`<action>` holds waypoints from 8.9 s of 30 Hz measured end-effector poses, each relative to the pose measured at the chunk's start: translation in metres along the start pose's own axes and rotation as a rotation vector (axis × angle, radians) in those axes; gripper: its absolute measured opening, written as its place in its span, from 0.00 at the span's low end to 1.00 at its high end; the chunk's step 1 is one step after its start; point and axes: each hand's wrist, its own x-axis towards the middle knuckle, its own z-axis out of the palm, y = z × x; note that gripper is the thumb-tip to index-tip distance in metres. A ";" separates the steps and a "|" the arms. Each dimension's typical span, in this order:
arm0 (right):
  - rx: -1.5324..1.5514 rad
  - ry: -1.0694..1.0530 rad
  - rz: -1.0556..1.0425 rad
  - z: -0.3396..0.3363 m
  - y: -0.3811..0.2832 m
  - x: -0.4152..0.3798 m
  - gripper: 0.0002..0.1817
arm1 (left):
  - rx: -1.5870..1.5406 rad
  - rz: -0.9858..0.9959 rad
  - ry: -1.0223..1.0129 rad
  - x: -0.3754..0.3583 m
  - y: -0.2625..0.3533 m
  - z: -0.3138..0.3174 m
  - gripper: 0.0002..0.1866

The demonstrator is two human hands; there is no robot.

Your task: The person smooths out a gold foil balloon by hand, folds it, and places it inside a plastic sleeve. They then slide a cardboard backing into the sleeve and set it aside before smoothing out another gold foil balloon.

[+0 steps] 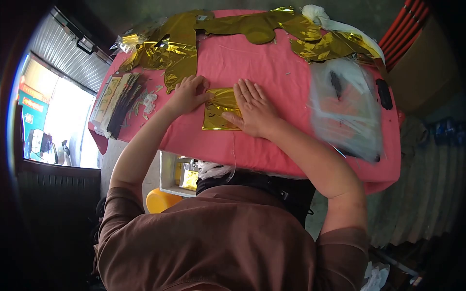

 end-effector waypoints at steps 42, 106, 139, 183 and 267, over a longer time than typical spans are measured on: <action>1.743 0.107 0.407 -0.039 -0.006 -0.006 0.09 | 0.314 0.947 0.534 -0.031 0.086 -0.018 0.08; 1.751 0.177 0.402 -0.031 0.015 -0.013 0.04 | 0.800 -0.387 0.424 -0.036 -0.152 -0.140 0.08; 1.757 0.489 0.134 -0.072 0.038 -0.023 0.12 | -0.672 -0.265 0.015 0.027 -0.003 -0.026 0.16; 1.438 0.278 0.296 -0.002 0.003 -0.008 0.05 | -0.835 -0.360 -0.278 -0.029 -0.012 -0.035 0.07; 1.350 -0.594 0.636 -0.061 0.016 -0.013 0.16 | 0.112 0.485 -0.113 -0.048 0.067 0.020 0.33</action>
